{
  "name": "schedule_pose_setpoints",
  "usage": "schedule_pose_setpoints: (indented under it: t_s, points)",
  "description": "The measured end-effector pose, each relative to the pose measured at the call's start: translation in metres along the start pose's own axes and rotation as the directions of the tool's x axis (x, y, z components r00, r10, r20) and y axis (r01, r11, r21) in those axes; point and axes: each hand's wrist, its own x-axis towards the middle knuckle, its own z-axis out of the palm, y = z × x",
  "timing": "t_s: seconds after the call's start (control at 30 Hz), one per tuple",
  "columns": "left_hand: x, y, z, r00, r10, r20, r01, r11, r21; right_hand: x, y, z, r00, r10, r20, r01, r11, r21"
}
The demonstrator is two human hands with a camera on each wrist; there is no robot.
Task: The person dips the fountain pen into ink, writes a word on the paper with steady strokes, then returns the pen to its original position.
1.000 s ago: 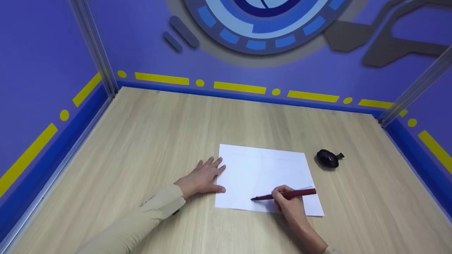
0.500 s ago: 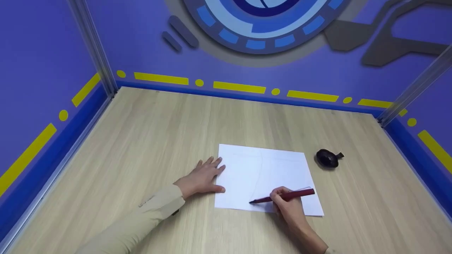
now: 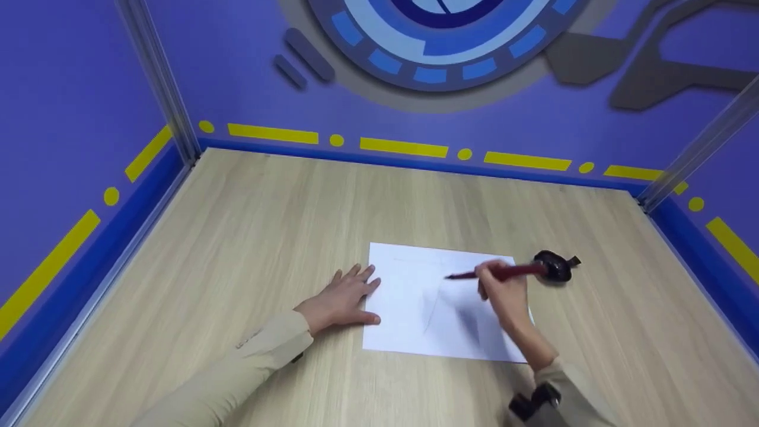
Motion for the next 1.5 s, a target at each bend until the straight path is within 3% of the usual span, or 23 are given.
schedule_pose_setpoints:
  t_s: [0.17, 0.37, 0.57, 0.8, 1.5]
  points:
    - [-0.006, -0.004, 0.000, 1.000, -0.024, -0.011, 0.024, 1.000, -0.002, 0.034, 0.000, 0.013, 0.998, -0.050, -0.023, 0.049, 0.997, -0.062]
    - [-0.003, 0.000, 0.000, 1.000, -0.006, -0.005, 0.006, 1.000, -0.010, 0.049, 0.007, 0.012, 0.998, -0.049, -0.026, 0.045, 0.987, -0.153]
    - [-0.001, 0.000, -0.001, 1.000, 0.006, -0.013, -0.006, 1.000, 0.018, 0.052, 0.017, 0.011, 1.000, -0.018, -0.014, 0.015, 0.986, -0.165]
    - [-0.004, -0.001, 0.002, 1.000, -0.002, -0.023, 0.001, 1.000, -0.016, 0.052, 0.022, 0.015, 1.000, -0.008, 0.019, 0.011, 0.981, -0.193]
    - [0.000, 0.001, 0.000, 1.000, -0.003, -0.008, 0.003, 1.000, -0.009, 0.048, 0.025, 0.005, 1.000, 0.002, -0.021, -0.006, 0.983, -0.181]
